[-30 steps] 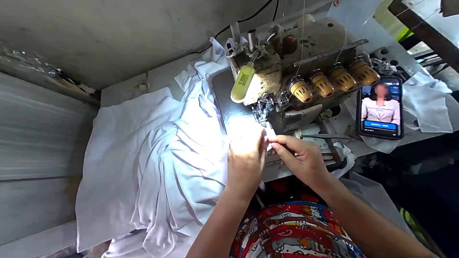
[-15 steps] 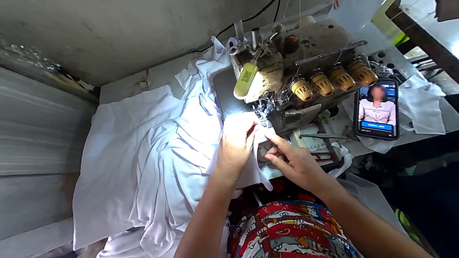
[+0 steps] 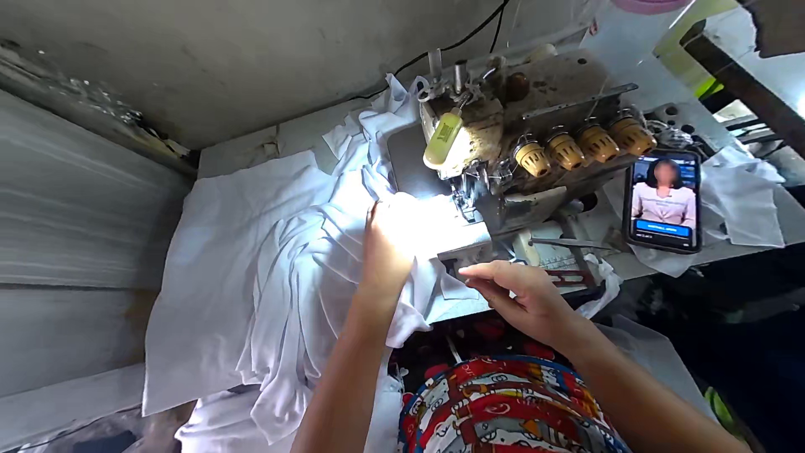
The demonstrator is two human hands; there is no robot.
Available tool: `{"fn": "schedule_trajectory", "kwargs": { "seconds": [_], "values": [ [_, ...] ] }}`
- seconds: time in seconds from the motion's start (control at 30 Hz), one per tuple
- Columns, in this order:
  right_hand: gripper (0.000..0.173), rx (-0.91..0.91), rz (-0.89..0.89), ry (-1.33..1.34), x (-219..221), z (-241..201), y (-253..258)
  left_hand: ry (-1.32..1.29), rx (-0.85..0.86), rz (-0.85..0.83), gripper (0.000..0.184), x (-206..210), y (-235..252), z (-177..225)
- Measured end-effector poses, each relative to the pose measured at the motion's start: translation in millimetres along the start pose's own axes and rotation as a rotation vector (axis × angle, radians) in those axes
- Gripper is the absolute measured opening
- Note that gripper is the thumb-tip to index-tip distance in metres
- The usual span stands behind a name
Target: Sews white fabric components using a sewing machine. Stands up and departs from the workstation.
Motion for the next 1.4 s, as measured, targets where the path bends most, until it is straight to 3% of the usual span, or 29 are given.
{"fn": "schedule_trajectory", "kwargs": {
  "seconds": [0.17,0.27,0.43,0.57,0.77,0.97,1.07,1.17,1.3,1.4],
  "values": [
    [0.026,-0.095,0.002,-0.018,6,0,4,0.205,-0.072,0.001,0.014,-27,-35,1],
    [0.033,-0.126,-0.062,-0.064,5,-2,6,0.243,-0.114,-0.186,0.022,-37,-55,21],
    [0.032,-0.117,-0.1,-0.117,-7,6,7,0.167,0.001,-0.37,0.02,-24,-59,46],
    [0.023,-0.067,-0.076,-0.168,-26,14,9,0.038,0.088,-0.384,0.02,-4,-51,59],
    [0.031,-0.013,-0.085,-0.512,-47,21,15,-0.023,0.138,-0.231,0.022,30,-46,69],
    [0.032,0.091,-0.102,-0.614,-45,21,19,-0.05,0.164,-0.162,0.016,40,-40,68],
    [0.033,0.123,-0.057,-0.52,-44,16,15,-0.117,0.136,-0.227,0.017,32,-42,64],
    [0.035,0.129,0.055,-0.23,-43,9,7,-0.329,0.126,-0.348,0.015,13,-48,52],
    [0.015,0.207,0.22,0.305,-28,0,6,-0.54,0.049,-0.485,0.009,-9,-54,34],
    [0.01,0.279,0.284,0.489,-17,-10,13,-0.572,0.024,-0.506,0.023,-13,-59,26]
  ]
}}
Point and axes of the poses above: each hand's wrist, its own y-axis towards the middle knuckle, its own x-axis out of the palm, z = x × y, the point moved 1 cm from there along y, towards the middle knuckle, and after that the axes turned 14 degrees about -x, right-handed, at the moved point
